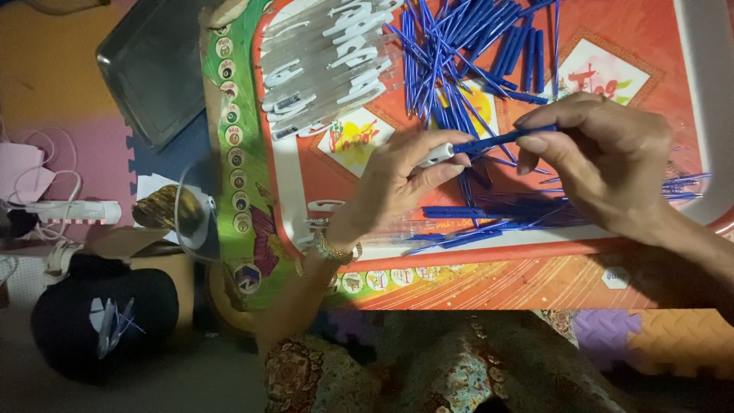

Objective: The person inserts ink refills into pen barrels and attaches clips by hand on a tray.

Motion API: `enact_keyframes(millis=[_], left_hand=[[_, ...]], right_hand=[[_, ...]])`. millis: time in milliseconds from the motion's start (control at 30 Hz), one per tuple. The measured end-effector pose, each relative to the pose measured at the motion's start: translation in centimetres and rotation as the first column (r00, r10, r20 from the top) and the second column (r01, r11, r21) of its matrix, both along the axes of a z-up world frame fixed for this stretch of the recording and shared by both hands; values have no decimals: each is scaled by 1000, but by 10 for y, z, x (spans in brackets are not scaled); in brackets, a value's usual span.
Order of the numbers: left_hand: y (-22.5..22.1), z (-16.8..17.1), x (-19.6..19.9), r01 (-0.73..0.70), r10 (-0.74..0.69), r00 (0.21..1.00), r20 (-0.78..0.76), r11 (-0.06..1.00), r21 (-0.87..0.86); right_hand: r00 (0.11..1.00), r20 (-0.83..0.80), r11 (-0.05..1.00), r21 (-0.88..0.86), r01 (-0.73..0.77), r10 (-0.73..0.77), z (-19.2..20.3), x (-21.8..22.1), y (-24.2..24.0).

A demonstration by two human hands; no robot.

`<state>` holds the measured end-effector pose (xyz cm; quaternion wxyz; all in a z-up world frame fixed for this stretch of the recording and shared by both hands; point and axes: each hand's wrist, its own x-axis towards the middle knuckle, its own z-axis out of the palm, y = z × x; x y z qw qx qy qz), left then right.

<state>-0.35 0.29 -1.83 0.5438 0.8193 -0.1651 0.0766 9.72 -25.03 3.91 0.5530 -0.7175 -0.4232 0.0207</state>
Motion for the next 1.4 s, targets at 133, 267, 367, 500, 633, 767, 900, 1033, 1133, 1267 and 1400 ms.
enact_keyframes(millis=[133,267,367,500,633,767,900,1033,1133,1267,1400], left_hand=[[-1,5,1,11,-11,1000,1,999,36],[2,3,-5,53,-50,995,-86,998,37],[3,15,-5,86,-85,994,-69,996,14],[6,23,-8,79,-71,976,-205,996,33],[7,12,-5,47,-43,989,-140,998,30],[7,3,-1,18,-17,1000,-18,996,87],[11,-4,-2,-54,56,998,-7,989,138],[9,0,-4,-81,81,997,6,989,125],[10,-12,-4,-97,92,994,51,990,101],[6,-9,-3,-85,84,996,26,996,17],[5,-10,-2,-64,64,997,31,998,-4]], right_hand=[[999,43,1000,-20,-7,8,6,0,3],[995,96,1000,-4,-9,9,3,2,3],[994,110,999,-34,-11,15,4,4,1],[993,118,992,-124,4,11,7,5,-3],[989,146,991,-130,-18,37,13,3,-2],[975,217,994,-106,-33,55,8,5,6],[996,47,997,-32,-75,76,15,1,19],[993,30,994,0,-113,113,15,2,28],[969,-41,969,47,-242,244,10,4,27],[977,62,979,-51,-199,202,0,4,20],[994,82,986,-159,-56,70,-17,5,13]])
